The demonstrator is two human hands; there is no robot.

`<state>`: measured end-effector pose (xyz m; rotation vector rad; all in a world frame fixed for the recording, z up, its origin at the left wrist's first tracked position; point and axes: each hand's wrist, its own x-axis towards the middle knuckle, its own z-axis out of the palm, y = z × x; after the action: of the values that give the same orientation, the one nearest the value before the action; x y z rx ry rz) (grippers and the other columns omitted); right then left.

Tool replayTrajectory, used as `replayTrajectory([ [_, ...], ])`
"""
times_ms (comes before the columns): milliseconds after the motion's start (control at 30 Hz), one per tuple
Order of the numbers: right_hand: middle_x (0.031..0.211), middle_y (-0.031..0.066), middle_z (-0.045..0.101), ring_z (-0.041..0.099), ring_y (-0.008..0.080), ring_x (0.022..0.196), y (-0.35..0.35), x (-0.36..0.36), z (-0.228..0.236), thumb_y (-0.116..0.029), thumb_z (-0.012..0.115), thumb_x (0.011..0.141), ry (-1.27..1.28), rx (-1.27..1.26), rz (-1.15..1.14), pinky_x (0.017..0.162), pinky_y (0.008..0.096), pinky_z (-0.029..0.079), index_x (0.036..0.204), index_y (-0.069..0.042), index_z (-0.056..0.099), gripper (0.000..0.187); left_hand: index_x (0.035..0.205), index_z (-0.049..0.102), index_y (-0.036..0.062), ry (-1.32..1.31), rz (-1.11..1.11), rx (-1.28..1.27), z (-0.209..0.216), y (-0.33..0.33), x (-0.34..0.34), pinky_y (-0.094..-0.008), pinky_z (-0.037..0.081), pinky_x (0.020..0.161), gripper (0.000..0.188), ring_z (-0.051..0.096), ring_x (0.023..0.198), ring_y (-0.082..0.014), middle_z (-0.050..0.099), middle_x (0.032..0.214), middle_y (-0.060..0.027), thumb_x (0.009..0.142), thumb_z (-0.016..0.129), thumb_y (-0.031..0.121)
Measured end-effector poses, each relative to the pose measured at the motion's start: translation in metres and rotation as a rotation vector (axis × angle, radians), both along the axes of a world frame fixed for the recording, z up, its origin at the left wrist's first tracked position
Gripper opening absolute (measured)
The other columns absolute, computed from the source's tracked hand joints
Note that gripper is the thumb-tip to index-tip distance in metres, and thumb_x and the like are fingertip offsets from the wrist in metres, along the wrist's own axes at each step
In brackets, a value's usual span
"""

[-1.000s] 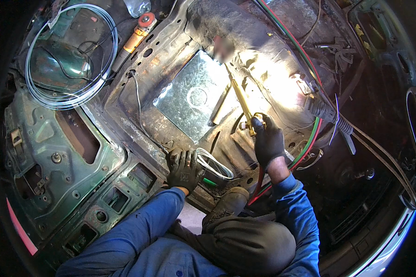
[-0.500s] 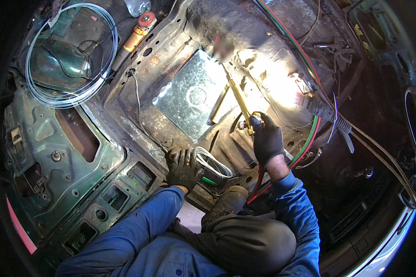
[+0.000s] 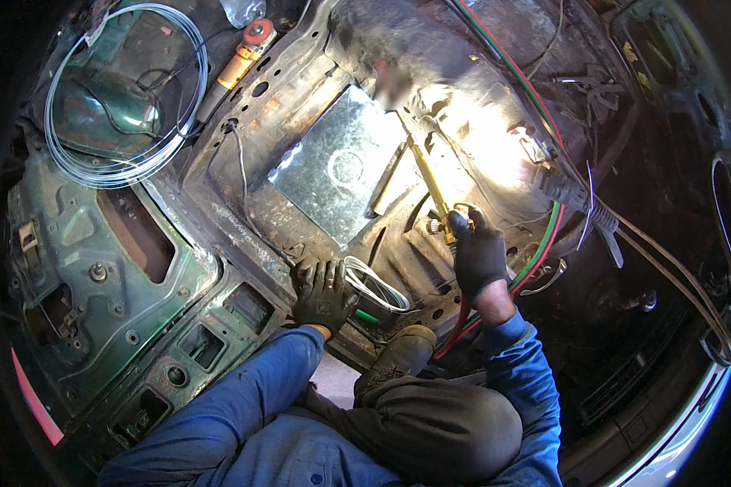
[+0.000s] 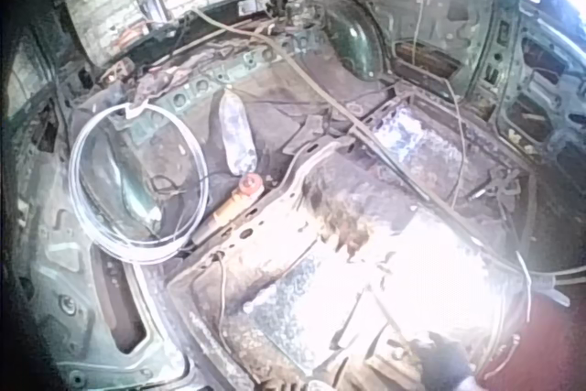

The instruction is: The person is welding a metal patch onto the floor of a car's trunk area. They use a welding torch to heat the metal and a hammer to shape it into place.

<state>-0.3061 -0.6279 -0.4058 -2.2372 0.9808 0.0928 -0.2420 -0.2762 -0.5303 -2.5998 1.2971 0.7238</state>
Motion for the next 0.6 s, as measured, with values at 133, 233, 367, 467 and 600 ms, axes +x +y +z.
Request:
replayTrajectory([
  [133, 0.104, 0.0306, 0.075, 0.072, 0.0512, 0.098, -0.004, -0.008, -0.010, -0.036, 0.055, 0.111, -0.008, -0.031, 0.011, 0.084, 0.0562, 0.056, 0.126, 0.000, 0.069, 0.042, 0.172, 0.029, 0.0062, -0.005, -0.004, 0.002, 0.001, -0.001, 0.000, -0.0554, 0.016, 0.133, 0.087, 0.033, 0.161, -0.0364, 0.039, 0.173, -0.0181, 0.107, 0.046, 0.062],
  [233, 0.106, 0.0303, 0.074, 0.073, 0.0504, 0.097, -0.003, -0.006, -0.006, -0.034, 0.054, 0.112, -0.015, -0.063, 0.061, 0.084, 0.0557, 0.056, 0.127, 0.000, 0.068, 0.040, 0.172, 0.029, 0.0060, -0.003, -0.004, 0.019, 0.002, -0.001, 0.001, -0.0552, 0.017, 0.133, 0.087, 0.033, 0.161, -0.0365, 0.039, 0.172, -0.0185, 0.107, 0.046, 0.061],
  [367, 0.109, 0.0264, 0.073, 0.072, 0.0460, 0.100, -0.007, -0.017, -0.017, -0.023, 0.057, 0.110, -0.059, -0.287, 0.288, 0.084, 0.0521, 0.056, 0.123, -0.001, 0.071, 0.029, 0.171, 0.030, 0.0055, 0.006, -0.019, 0.022, 0.004, -0.004, 0.001, -0.0553, 0.017, 0.133, 0.087, 0.034, 0.160, -0.0367, 0.040, 0.172, -0.0189, 0.107, 0.046, 0.061],
  [467, 0.095, 0.0270, 0.074, 0.074, 0.0455, 0.093, -0.006, -0.018, -0.027, -0.036, 0.058, 0.111, -0.051, -0.197, 0.167, 0.080, 0.0510, 0.055, 0.124, 0.000, 0.070, 0.040, 0.170, 0.032, 0.0052, 0.001, -0.021, 0.014, 0.001, -0.004, 0.001, -0.0553, 0.017, 0.133, 0.086, 0.035, 0.159, -0.0369, 0.040, 0.171, -0.0189, 0.107, 0.046, 0.061],
  [600, 0.114, 0.0238, 0.075, 0.075, 0.0447, 0.095, 0.000, -0.001, -0.008, -0.024, 0.055, 0.111, 0.051, -0.114, 0.148, 0.083, 0.0536, 0.059, 0.131, -0.006, 0.068, 0.030, 0.170, 0.033, 0.0049, -0.015, -0.017, -0.007, -0.002, 0.000, 0.000, -0.0555, 0.017, 0.133, 0.086, 0.036, 0.158, -0.0370, 0.041, 0.171, -0.0192, 0.106, 0.047, 0.061],
])
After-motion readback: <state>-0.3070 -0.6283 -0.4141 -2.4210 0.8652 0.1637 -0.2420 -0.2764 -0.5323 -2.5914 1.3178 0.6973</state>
